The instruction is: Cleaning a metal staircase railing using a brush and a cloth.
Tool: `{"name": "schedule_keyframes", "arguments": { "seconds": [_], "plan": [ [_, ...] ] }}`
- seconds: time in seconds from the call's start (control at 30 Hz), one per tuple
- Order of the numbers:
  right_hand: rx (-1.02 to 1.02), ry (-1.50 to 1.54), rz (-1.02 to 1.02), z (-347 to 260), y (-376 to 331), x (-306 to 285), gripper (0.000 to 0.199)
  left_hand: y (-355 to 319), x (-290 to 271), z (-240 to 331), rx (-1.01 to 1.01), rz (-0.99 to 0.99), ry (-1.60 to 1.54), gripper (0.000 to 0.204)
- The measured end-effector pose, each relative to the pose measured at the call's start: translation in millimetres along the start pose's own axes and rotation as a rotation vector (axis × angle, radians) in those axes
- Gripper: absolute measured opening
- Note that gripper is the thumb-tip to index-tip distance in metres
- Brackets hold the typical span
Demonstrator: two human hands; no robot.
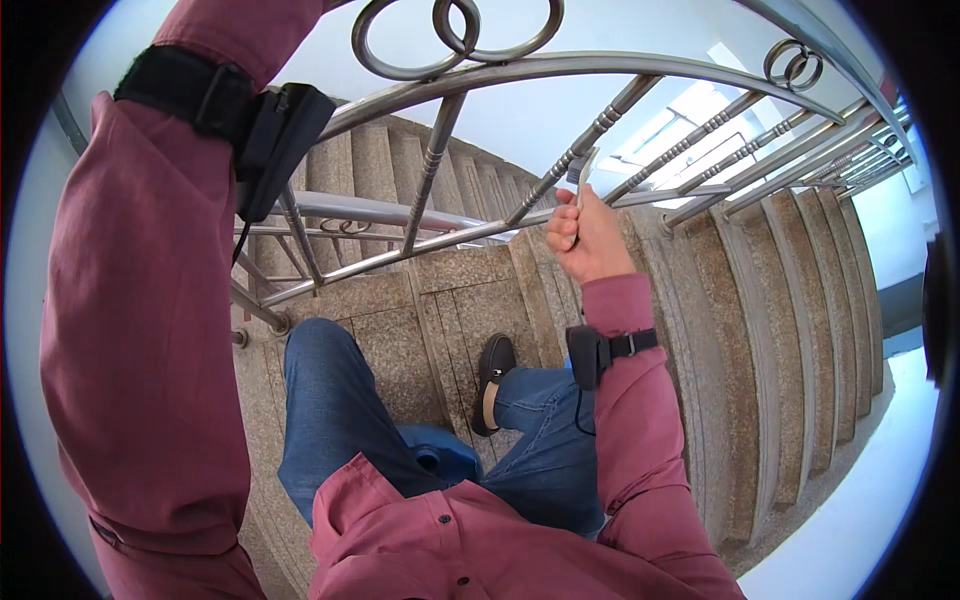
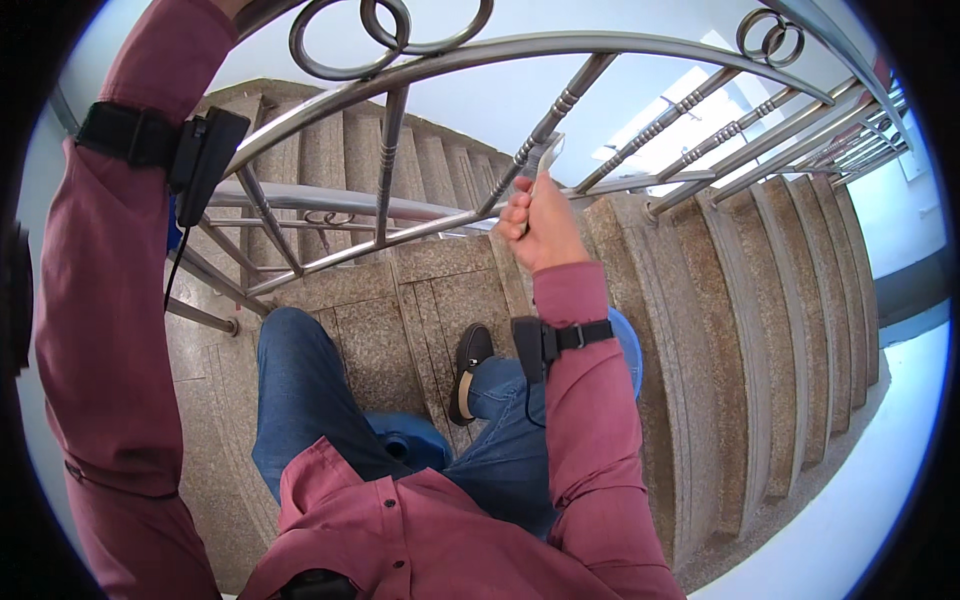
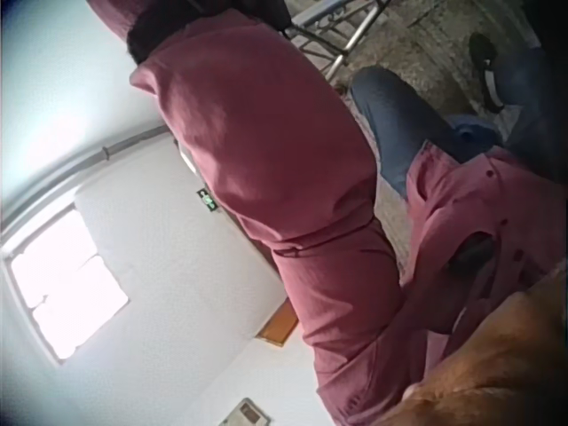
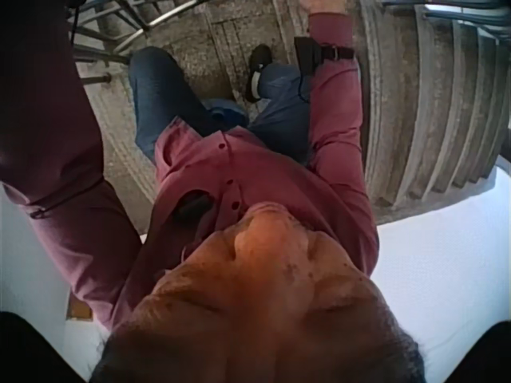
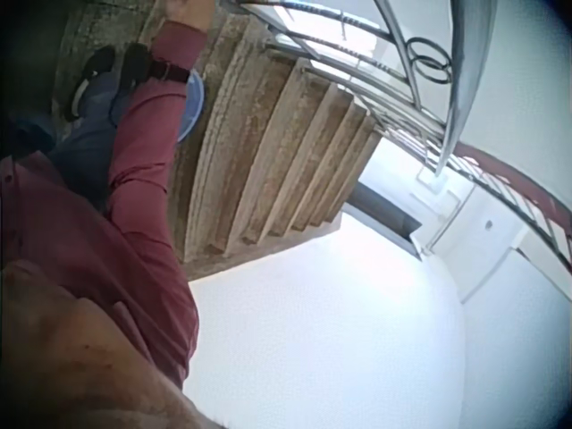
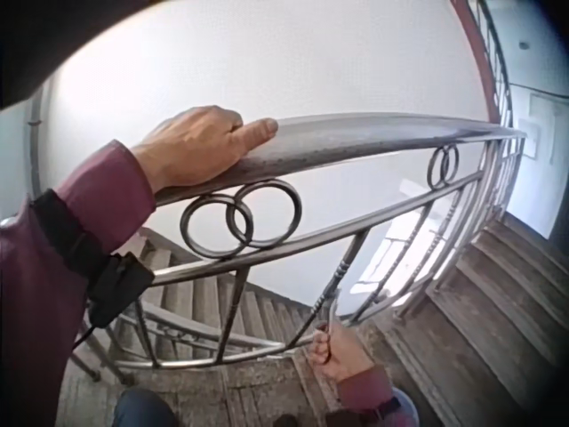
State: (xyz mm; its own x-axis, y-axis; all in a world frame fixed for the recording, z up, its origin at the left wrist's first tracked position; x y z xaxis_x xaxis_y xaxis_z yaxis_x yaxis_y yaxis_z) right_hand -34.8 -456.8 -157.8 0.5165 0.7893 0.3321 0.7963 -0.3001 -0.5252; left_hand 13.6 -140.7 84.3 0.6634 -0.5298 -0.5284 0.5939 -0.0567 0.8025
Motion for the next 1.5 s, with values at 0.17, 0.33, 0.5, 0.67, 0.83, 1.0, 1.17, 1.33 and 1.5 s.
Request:
{"name": "schedule_keyframes", "arguments": {
  "seconds": [0.17,0.33,0.5,0.67,0.83,1.0,1.17,1.33,1.5],
  "plan": [
    [-0.048,-0.052,0.034,-13.1,34.1,-13.0,0.032,-1.6,-0.9,3.2,-0.004,-0.025,-0.009,0.081],
    [-0.243,-0.104,0.196,-2.7,22.0,-7.7,0.029,-1.5,-2.6,1.2,0.011,-0.029,0.026,0.080],
    [-0.694,-0.153,0.255,-4.5,-14.9,-3.3,0.027,-1.4,-2.2,1.2,-0.011,-0.002,0.021,0.080],
    [-1.131,-0.323,0.218,-0.1,-5.0,-27.0,0.031,1.0,-1.3,1.2,0.017,-0.007,0.031,0.080],
    [-1.282,-1.117,0.289,1.3,17.6,-47.4,0.036,0.1,-2.7,8.8,-0.040,-0.042,0.013,0.079],
    [-1.201,-1.328,0.343,-21.5,16.5,-55.7,0.036,-1.2,-2.2,3.0,-0.009,0.007,-0.017,0.075],
    [-1.125,-1.469,0.298,-49.3,7.3,-73.9,0.038,1.0,-0.1,3.0,-0.002,0.010,-0.016,0.075],
    [-1.079,-1.473,0.238,-59.4,7.0,-68.0,0.038,0.9,-1.7,6.3,-0.044,0.001,-0.029,0.075],
    [-1.133,-1.478,0.217,-53.4,25.7,-38.2,0.037,-0.3,-0.9,8.6,-0.050,0.003,-0.063,0.073]
  ]
}}
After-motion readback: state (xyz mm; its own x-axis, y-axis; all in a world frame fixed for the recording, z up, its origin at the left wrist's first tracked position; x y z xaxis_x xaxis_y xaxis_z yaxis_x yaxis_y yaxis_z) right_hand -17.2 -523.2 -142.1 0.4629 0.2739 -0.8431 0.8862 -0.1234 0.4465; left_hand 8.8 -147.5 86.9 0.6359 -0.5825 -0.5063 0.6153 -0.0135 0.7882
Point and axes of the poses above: each hand's wrist, its own y-axis towards the middle knuckle, its own x-axis out of the palm, z = x × y, the point moved 1 cm from there along y, towards the middle knuckle, and after that the axes turned 13 degrees about z, right-handed, at the moved point
